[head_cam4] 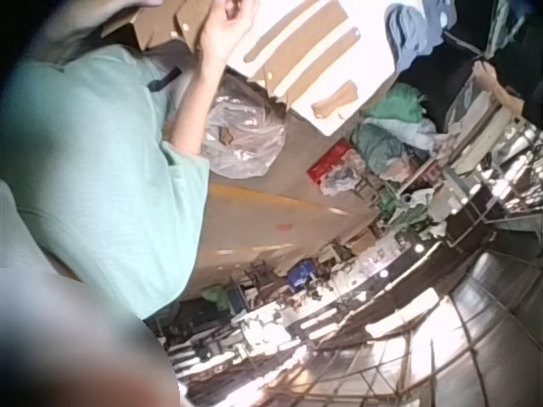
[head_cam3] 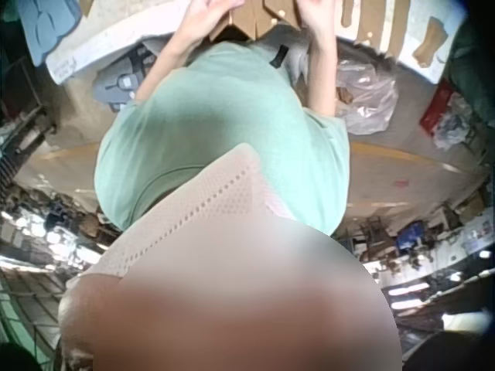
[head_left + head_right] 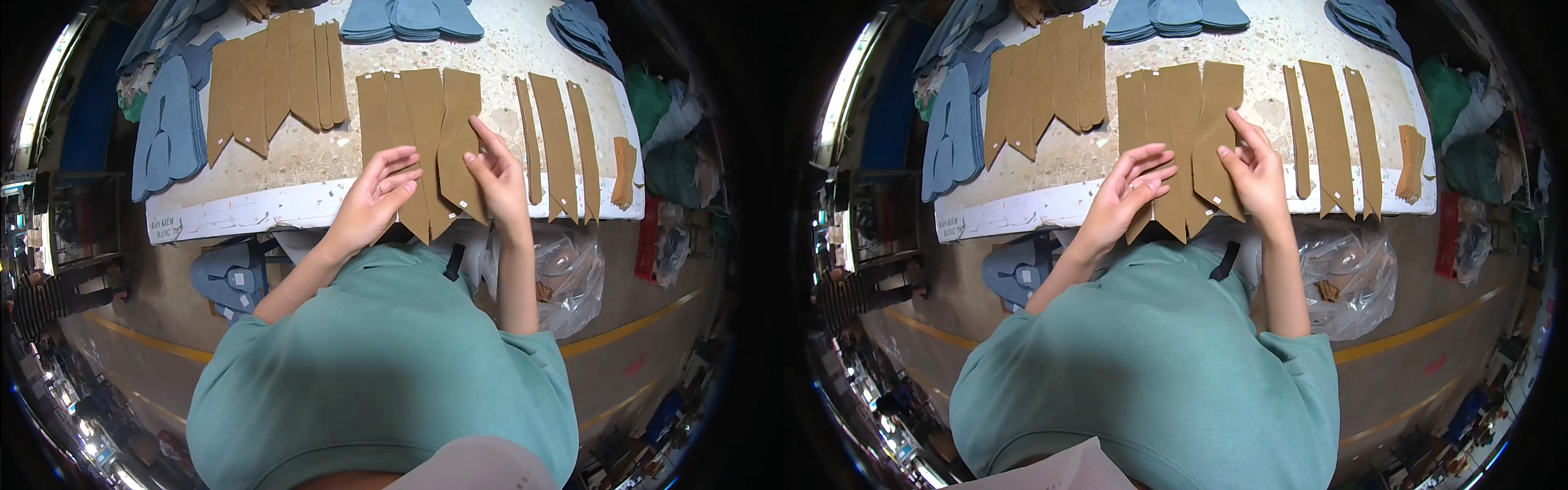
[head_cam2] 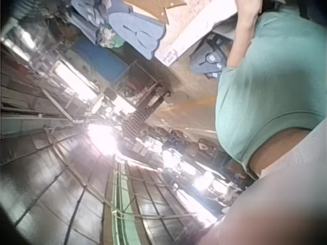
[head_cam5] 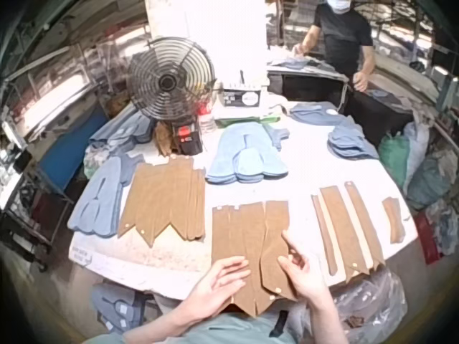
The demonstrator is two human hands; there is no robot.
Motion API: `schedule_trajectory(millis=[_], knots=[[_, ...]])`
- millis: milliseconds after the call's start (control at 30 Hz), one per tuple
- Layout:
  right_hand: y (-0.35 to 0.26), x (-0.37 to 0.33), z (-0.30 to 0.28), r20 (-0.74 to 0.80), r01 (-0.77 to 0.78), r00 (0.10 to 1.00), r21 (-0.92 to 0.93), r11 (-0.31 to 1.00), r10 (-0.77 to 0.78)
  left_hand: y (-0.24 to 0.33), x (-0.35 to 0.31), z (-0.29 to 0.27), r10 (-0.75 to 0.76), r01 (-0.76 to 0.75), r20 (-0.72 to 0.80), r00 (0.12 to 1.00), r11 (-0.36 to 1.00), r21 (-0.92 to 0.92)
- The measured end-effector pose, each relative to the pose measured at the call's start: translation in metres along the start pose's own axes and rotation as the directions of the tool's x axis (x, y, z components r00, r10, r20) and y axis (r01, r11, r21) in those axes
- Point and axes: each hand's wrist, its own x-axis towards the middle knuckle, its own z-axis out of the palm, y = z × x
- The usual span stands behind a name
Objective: The person sorts and stacks brown cardboard pieces on a white worktable. They repeatedly pick up pieces, align them, and place them into neat stacks while occasionally moving other pieces aside.
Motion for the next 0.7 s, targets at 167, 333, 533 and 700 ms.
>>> schedule_trajectory(millis=[167,333,533,700], knots=[[-0.003,-0.002,-0.009,-0.104,-0.179,0.971,0.267,0.947,0.213,-0.002,-0.002,0.001,0.017,-0.017,0.001,1.0,1.0,-0.006],[-0.009,0.006,-0.008,0.13,-0.183,0.979,0.241,0.953,0.155,-0.004,-0.001,0.0,0.031,-0.031,0.011,0.999,0.999,-0.013],[-0.003,0.013,0.003,0.287,-0.038,0.956,-0.07,0.997,0.057,-0.006,-0.002,0.0,0.032,-0.032,-0.002,0.999,0.999,-0.036],[-0.011,0.008,-0.001,0.299,0.016,0.953,-0.201,0.98,0.046,-0.006,-0.002,0.001,0.044,-0.044,-0.01,0.999,0.998,-0.046]])
